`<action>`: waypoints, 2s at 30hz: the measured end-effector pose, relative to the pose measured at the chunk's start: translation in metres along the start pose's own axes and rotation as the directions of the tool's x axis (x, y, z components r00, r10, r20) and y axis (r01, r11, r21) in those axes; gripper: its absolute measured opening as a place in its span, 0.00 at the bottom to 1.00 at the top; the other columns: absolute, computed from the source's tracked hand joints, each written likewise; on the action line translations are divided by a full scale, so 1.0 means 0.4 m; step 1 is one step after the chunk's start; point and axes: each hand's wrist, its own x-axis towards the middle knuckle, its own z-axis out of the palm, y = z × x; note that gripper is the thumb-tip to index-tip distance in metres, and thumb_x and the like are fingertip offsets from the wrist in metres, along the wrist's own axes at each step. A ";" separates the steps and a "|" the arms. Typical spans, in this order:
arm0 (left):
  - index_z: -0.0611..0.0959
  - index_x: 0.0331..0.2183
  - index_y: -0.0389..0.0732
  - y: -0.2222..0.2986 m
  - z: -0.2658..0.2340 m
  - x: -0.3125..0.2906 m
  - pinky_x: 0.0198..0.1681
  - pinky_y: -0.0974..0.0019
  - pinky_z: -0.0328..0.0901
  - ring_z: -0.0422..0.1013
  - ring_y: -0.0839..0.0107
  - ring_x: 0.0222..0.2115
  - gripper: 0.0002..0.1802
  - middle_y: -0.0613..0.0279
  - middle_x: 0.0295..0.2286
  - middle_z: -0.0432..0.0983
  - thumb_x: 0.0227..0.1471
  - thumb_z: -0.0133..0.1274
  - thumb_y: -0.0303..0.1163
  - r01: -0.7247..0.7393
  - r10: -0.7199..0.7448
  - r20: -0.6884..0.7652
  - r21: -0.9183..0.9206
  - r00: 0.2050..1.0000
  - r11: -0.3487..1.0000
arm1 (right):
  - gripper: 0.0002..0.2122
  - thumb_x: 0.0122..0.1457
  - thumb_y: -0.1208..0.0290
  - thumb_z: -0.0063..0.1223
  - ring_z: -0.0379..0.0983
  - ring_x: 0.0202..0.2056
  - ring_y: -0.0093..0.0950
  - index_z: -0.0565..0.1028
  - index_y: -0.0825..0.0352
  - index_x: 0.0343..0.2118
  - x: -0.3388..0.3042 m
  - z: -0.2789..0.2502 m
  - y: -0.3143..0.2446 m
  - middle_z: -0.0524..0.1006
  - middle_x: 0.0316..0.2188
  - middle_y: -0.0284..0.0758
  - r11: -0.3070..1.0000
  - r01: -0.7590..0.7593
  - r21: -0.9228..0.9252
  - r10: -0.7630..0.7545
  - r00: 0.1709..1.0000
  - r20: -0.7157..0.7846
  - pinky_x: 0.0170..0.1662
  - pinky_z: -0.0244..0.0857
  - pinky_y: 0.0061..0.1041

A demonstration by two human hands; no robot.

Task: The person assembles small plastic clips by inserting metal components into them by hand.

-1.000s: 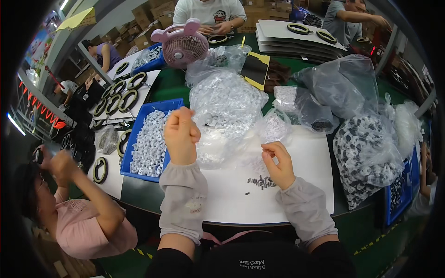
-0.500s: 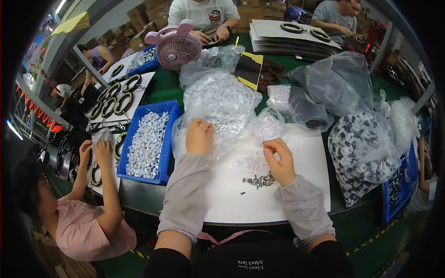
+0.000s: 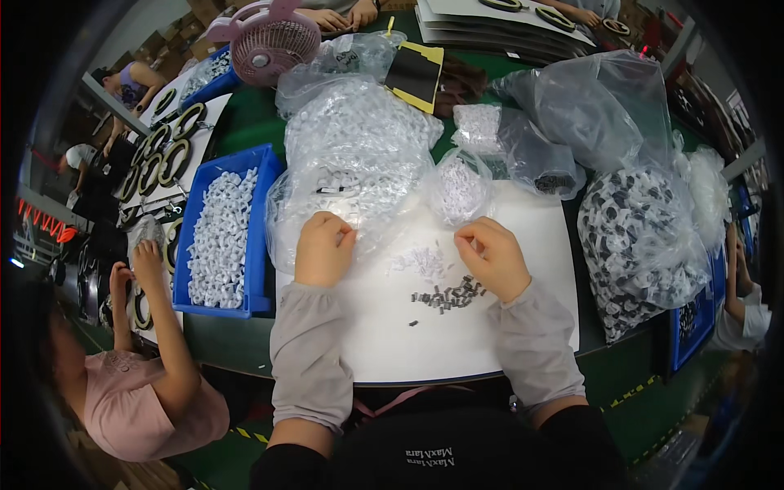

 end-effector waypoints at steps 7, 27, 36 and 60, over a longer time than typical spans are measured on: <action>0.80 0.28 0.34 -0.015 -0.041 -0.016 0.27 0.64 0.65 0.71 0.60 0.24 0.10 0.52 0.23 0.74 0.45 0.56 0.32 0.301 -0.303 -0.026 -0.042 0.953 0.953 | 0.03 0.46 0.76 0.56 0.71 0.26 0.35 0.74 0.68 0.24 -0.017 -0.005 0.021 0.72 0.23 0.36 0.992 0.060 -0.113 -0.026 0.961 0.277 0.29 0.64 0.29; 0.69 0.40 0.37 0.184 -0.005 -0.027 0.29 0.77 0.63 0.68 0.80 0.26 0.16 0.66 0.27 0.72 0.48 0.55 0.23 0.352 -0.292 0.282 -0.909 0.914 0.224 | 0.03 0.43 0.74 0.55 0.70 0.28 0.29 0.75 0.62 0.23 -0.033 0.032 0.009 0.72 0.23 0.30 0.981 0.186 -0.055 -0.140 0.875 0.463 0.33 0.58 0.29; 0.73 0.41 0.36 0.189 0.009 -0.036 0.31 0.77 0.60 0.64 0.81 0.25 0.11 0.67 0.26 0.70 0.55 0.48 0.29 0.348 -0.318 0.260 -0.900 0.912 0.264 | 0.02 0.45 0.73 0.54 0.68 0.32 0.28 0.76 0.59 0.24 -0.040 0.032 -0.001 0.71 0.26 0.27 0.974 0.204 -0.102 -0.123 0.845 0.521 0.37 0.54 0.30; 0.78 0.29 0.39 0.207 0.034 -0.045 0.21 0.67 0.64 0.71 0.64 0.19 0.06 0.59 0.21 0.74 0.45 0.55 0.28 -0.214 0.258 0.094 -0.331 0.962 0.919 | 0.05 0.58 0.74 0.47 0.66 0.29 0.14 0.69 0.70 0.34 -0.027 0.036 -0.021 0.72 0.27 0.28 0.624 -0.431 0.652 0.181 0.891 0.416 0.32 0.62 0.14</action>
